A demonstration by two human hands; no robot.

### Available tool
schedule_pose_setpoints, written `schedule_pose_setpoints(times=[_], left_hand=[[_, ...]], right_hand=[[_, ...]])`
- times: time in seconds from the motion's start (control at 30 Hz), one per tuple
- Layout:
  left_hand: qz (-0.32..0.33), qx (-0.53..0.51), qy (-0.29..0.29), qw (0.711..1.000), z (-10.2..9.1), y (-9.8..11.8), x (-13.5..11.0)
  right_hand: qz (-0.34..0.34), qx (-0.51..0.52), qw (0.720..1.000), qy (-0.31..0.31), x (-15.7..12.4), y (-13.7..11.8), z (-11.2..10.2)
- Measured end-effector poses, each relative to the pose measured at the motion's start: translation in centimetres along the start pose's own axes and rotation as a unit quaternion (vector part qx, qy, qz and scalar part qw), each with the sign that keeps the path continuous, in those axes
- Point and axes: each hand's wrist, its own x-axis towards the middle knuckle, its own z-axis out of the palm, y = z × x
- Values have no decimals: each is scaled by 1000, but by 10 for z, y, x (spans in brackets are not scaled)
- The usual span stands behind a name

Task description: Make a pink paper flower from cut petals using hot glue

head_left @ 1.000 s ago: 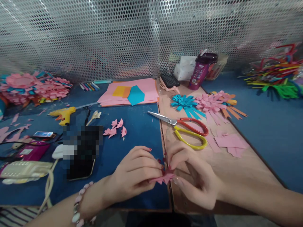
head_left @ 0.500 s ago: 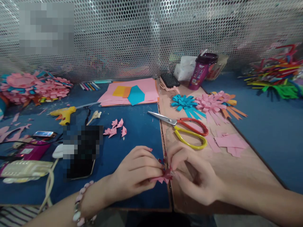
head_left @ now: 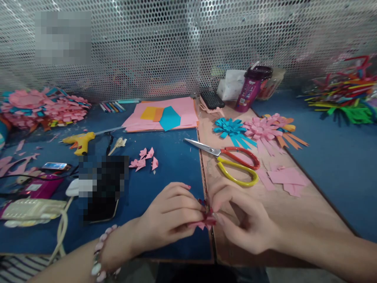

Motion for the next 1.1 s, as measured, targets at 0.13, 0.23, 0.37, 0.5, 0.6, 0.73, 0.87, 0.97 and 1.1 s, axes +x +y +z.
schedule_pose_setpoints(times=[0.13, 0.23, 0.37, 0.5, 0.6, 0.73, 0.87, 0.97, 1.1], left_hand=[[-1, 1, 0, 1000, 0, 0, 0], [-3, 0, -1, 1000, -1, 0, -1], [-1, -2, -1, 1000, 0, 0, -1], [-1, 1, 1, 1000, 0, 0, 0], [-1, 1, -1, 1000, 0, 0, 1], [0, 1, -2, 1000, -1, 0, 0], [-3, -2, 1, 1000, 0, 1, 0], [-4, -3, 0, 1000, -1, 1, 1], [0, -3, -2, 1000, -1, 1, 1]], right_hand=[[0, 1, 1000, 1, 1, -2, 0], [-2, 6, 1000, -1, 1, -2, 0], [-1, 6, 1000, 2, 1, -1, 0], [-4, 4, 1000, 0, 1, -2, 0], [-6, 4, 1000, 2, 2, -2, 0], [-4, 4, 1000, 4, 2, -2, 0], [-3, 6, 1000, 7, 2, -1, 1], [4, 8, 1000, 6, 2, 0, 1], [7, 8, 1000, 5, 2, 0, 1]])
